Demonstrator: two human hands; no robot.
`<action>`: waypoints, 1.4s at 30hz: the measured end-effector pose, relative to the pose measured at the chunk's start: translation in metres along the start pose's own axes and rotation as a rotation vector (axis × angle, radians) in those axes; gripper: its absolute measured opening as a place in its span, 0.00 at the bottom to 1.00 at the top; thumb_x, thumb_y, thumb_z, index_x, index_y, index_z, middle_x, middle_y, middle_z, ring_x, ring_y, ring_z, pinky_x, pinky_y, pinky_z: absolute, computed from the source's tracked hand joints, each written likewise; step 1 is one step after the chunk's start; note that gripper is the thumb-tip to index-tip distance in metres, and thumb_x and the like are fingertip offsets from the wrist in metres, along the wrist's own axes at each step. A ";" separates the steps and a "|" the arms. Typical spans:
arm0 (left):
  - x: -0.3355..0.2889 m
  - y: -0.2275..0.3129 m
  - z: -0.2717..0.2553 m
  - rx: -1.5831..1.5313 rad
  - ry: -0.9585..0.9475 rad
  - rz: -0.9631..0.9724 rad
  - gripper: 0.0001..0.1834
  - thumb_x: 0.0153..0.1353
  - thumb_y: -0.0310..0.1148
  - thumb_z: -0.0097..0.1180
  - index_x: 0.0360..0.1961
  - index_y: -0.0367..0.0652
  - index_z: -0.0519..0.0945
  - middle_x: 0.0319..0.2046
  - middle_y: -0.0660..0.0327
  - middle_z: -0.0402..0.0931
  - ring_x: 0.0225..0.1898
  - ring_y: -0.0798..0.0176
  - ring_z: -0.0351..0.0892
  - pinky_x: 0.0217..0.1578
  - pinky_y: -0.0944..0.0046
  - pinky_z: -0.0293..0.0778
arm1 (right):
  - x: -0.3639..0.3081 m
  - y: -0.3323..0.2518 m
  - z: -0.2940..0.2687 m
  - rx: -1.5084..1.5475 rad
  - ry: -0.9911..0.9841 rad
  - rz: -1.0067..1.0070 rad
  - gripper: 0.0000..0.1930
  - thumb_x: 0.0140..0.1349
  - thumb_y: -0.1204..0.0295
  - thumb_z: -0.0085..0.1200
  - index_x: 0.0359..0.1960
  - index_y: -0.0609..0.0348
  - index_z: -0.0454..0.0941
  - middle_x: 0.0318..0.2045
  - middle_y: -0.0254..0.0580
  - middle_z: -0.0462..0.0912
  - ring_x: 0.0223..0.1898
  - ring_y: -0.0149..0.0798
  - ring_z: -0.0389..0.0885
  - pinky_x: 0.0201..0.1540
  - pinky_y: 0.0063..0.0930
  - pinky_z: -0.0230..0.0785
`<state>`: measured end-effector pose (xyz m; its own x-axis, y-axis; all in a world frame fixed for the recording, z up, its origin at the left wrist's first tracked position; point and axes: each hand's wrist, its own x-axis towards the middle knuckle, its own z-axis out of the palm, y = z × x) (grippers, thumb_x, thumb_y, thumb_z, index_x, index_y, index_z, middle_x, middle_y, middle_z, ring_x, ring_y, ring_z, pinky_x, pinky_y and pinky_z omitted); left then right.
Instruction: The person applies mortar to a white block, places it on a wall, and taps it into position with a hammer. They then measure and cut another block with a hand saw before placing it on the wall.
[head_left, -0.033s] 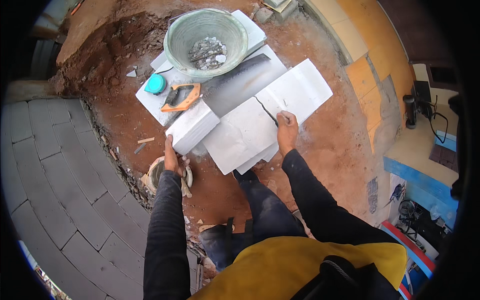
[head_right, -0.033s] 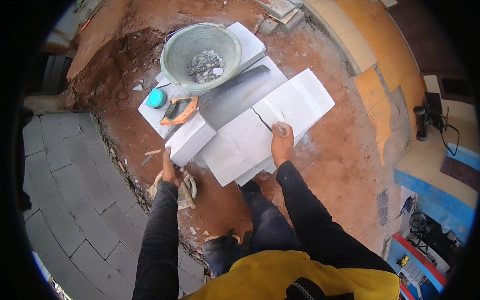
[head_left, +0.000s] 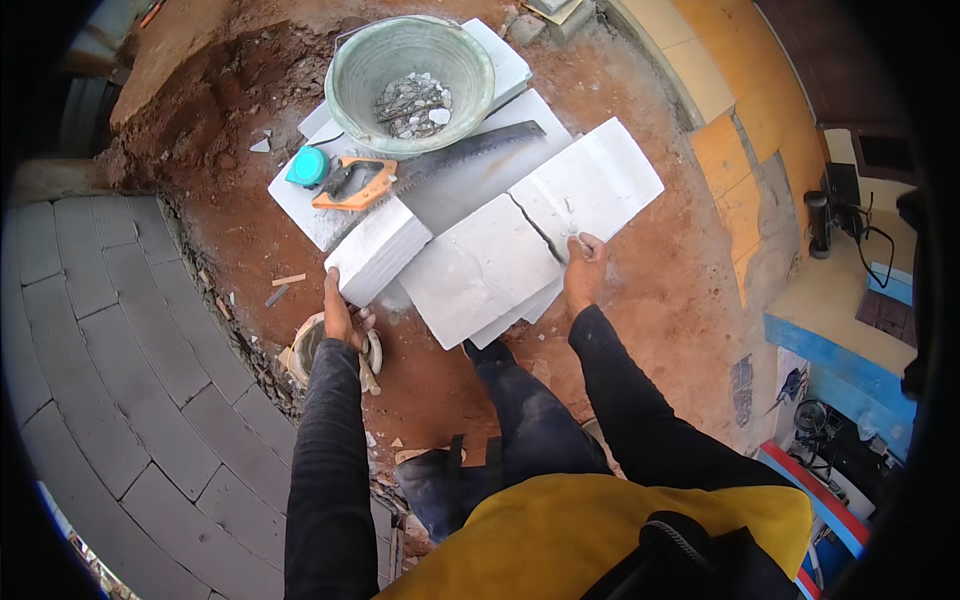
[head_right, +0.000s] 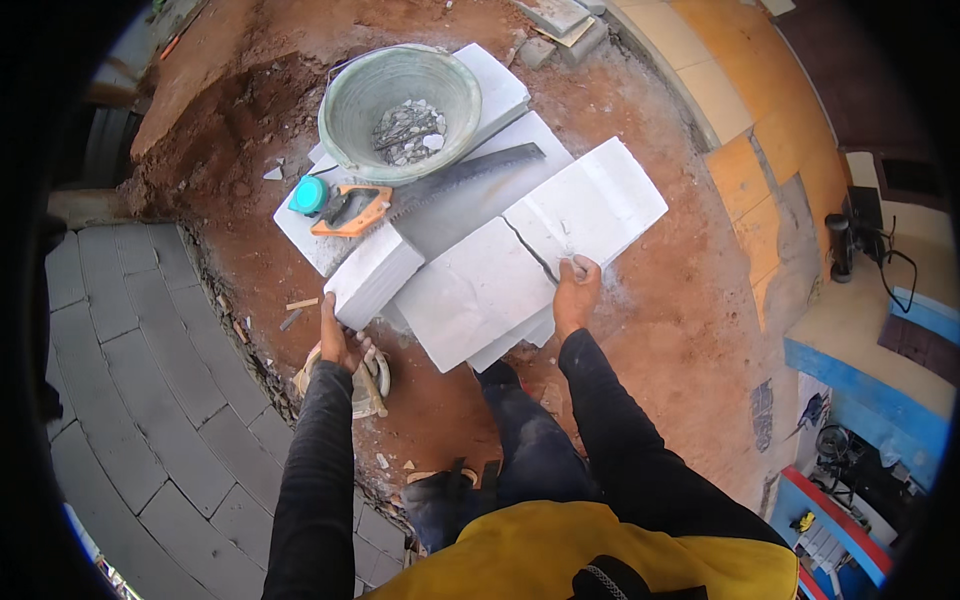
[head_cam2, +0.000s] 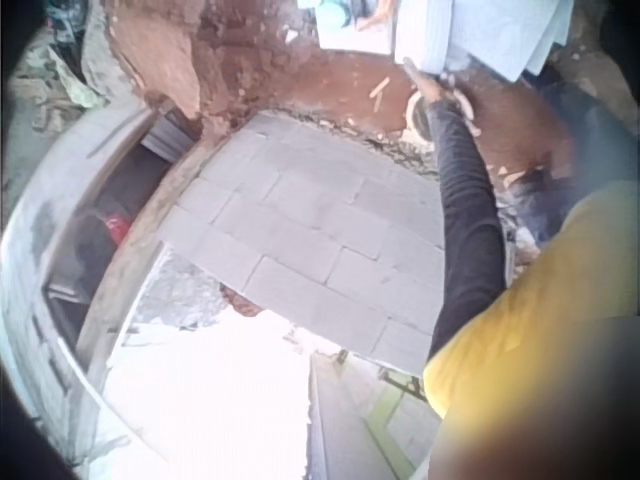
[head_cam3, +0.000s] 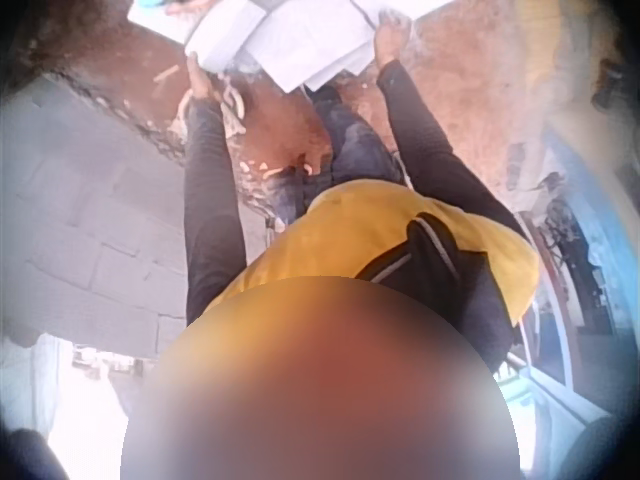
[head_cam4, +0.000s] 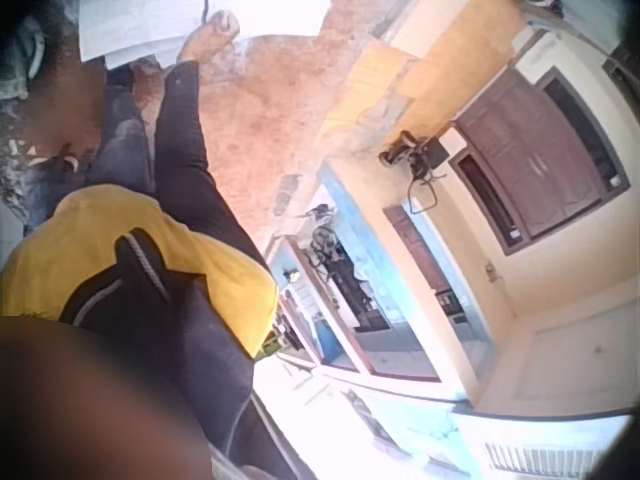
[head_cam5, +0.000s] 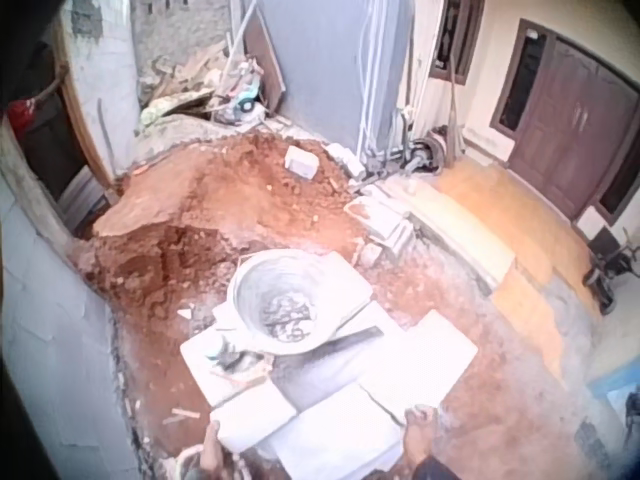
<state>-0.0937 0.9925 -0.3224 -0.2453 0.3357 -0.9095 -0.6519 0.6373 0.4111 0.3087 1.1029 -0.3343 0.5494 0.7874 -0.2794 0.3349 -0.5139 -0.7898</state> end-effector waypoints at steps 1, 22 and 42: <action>0.006 -0.002 -0.003 -0.011 0.020 -0.003 0.47 0.61 0.79 0.55 0.59 0.45 0.77 0.34 0.67 0.72 0.27 0.70 0.72 0.32 0.66 0.75 | 0.010 0.029 -0.017 0.016 0.010 0.046 0.23 0.75 0.61 0.59 0.64 0.61 0.75 0.56 0.48 0.83 0.54 0.42 0.82 0.61 0.39 0.73; 0.029 -0.298 0.091 -0.565 -0.083 -0.272 0.55 0.68 0.83 0.33 0.87 0.62 0.45 0.87 0.54 0.38 0.85 0.39 0.35 0.78 0.24 0.40 | 0.305 0.127 -0.051 0.229 -0.299 0.538 0.39 0.75 0.37 0.47 0.73 0.56 0.71 0.68 0.51 0.78 0.64 0.56 0.80 0.63 0.61 0.79; -0.018 -0.224 0.041 -0.388 -0.021 -0.101 0.43 0.78 0.60 0.35 0.84 0.43 0.54 0.82 0.53 0.58 0.79 0.51 0.61 0.78 0.41 0.51 | 0.151 0.073 -0.063 0.193 -0.323 0.427 0.41 0.83 0.39 0.31 0.85 0.55 0.46 0.78 0.62 0.59 0.74 0.59 0.68 0.75 0.57 0.66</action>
<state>0.0863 0.8726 -0.3950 -0.1546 0.3015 -0.9409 -0.8955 0.3594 0.2623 0.4645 1.1630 -0.3995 0.3328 0.6031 -0.7250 -0.0280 -0.7621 -0.6468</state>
